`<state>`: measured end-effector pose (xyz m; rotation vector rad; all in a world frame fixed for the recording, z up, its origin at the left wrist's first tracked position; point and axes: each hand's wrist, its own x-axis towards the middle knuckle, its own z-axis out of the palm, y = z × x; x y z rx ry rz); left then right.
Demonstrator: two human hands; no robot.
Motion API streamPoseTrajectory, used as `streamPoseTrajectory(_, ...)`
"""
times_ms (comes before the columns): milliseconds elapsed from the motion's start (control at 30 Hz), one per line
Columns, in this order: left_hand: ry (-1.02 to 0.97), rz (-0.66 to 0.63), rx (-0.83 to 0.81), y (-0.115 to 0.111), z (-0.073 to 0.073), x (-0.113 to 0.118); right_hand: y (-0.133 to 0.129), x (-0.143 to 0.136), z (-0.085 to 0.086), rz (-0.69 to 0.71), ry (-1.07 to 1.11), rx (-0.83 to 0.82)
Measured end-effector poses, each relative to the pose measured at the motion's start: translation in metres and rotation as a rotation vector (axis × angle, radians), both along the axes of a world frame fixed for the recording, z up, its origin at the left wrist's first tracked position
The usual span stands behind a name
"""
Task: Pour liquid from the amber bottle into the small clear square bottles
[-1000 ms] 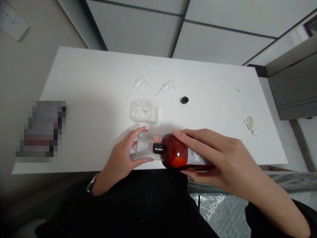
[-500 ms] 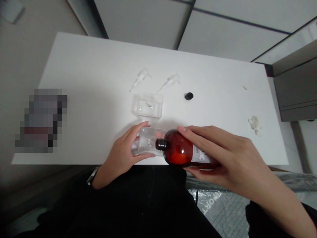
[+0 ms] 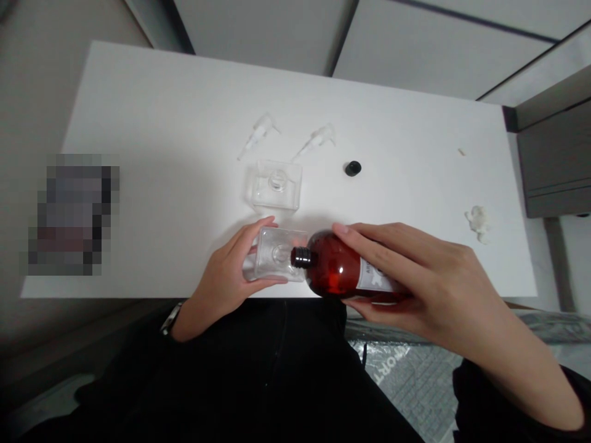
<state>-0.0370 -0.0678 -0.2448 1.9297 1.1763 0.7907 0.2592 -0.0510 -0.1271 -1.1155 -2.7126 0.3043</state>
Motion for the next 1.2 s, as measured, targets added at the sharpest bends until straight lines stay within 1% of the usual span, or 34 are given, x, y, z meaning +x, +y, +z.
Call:
streamPoseTrajectory(400,0.011,-0.005,0.013,0.0008,0.0008,-0.0004,0.0009,0.0003,0.0007,-0.006,0.020,-0.006)
streamPoseTrajectory(600,0.008,-0.010,-0.006,0.0008,0.0020,0.0002,0.0019,-0.0005,0.0023,-0.011,0.019,-0.005)
streamPoseTrajectory(833,0.005,0.002,-0.023,0.0001,0.0012,0.0005,0.0013,-0.0010,0.0001,-0.014,0.005,-0.002)
streamPoseTrajectory(1200,-0.022,-0.004,-0.033,0.0001,0.0021,0.0010,0.0013,-0.0013,0.0066,-0.004,-0.004,-0.028)
